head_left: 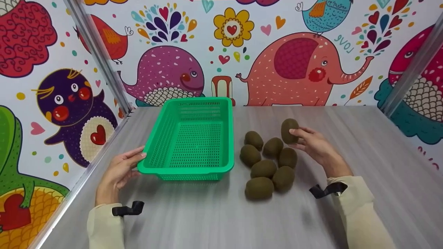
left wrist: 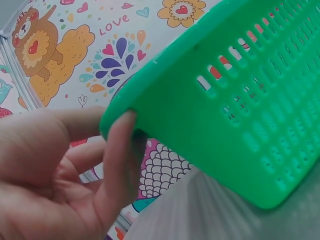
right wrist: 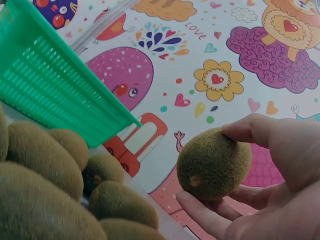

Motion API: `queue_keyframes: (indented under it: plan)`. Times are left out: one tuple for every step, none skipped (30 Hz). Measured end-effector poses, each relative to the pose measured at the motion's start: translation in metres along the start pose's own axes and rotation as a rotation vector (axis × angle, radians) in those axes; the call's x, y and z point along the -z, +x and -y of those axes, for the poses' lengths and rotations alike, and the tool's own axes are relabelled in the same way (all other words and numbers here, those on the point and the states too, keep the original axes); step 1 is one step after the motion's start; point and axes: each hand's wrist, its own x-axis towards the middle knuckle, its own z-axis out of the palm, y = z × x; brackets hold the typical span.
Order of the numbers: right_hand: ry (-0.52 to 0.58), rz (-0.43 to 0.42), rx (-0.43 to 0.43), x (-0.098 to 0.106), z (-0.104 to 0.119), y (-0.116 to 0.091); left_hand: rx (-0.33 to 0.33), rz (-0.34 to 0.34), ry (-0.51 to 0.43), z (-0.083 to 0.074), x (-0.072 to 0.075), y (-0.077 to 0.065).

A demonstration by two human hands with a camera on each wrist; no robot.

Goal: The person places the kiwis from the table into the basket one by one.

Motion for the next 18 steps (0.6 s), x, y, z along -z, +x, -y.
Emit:
queue_keyframes:
  plan:
    - [0.015,0.008,0.001,-0.002,0.002,0.001,0.001,0.001,-0.002,0.0,0.0,0.0]
    - [0.025,0.014,-0.001,-0.004,0.004,0.003,0.002,0.003,-0.003,0.0,0.001,0.001]
    - [0.032,0.017,-0.003,-0.006,0.007,0.004,0.002,0.002,-0.003,0.001,0.001,0.001]
    - [0.035,0.021,-0.006,-0.009,0.009,0.005,0.003,0.0,-0.004,0.001,0.001,0.001]
    - [0.035,0.026,-0.01,-0.011,0.012,0.006,0.004,-0.003,-0.005,0.002,0.001,0.002]
    - [0.036,0.034,-0.012,-0.014,0.015,0.007,0.004,-0.003,-0.006,0.002,0.001,0.002]
    - [0.029,0.039,-0.016,-0.017,0.018,0.007,0.004,0.0,-0.007,0.002,0.001,0.002]
    - [0.022,0.044,-0.019,-0.019,0.021,0.007,0.005,0.004,-0.009,0.002,0.0,0.002]
    - [0.017,0.051,-0.02,-0.022,0.023,0.008,0.006,0.007,-0.016,0.002,0.0,0.002]
    - [0.015,0.059,-0.017,-0.025,0.026,0.008,0.007,0.01,-0.021,0.002,0.0,0.002]
    - [0.014,0.065,-0.012,-0.028,0.029,0.009,0.009,0.01,-0.026,0.002,0.0,0.002]
    - [0.014,0.071,-0.005,-0.031,0.031,0.01,0.009,0.011,-0.033,0.002,0.001,0.002]
    - [0.006,0.077,0.0,-0.034,0.034,0.011,0.011,0.006,-0.04,0.002,0.0,0.002]
    - [-0.002,0.084,0.006,-0.037,0.036,0.013,0.012,0.002,-0.045,0.002,0.0,0.002]
    - [-0.005,0.09,0.01,-0.039,0.038,0.014,0.012,-0.002,-0.049,0.002,0.0,0.001]
    - [-0.006,0.095,0.013,-0.042,0.04,0.015,0.012,-0.003,-0.051,0.002,0.0,0.002]
    - [-0.007,0.099,0.014,-0.044,0.042,0.015,0.01,-0.001,-0.053,0.002,-0.001,0.002]
    - [-0.008,0.102,0.014,-0.046,0.044,0.016,0.008,0.005,-0.053,0.002,-0.002,0.002]
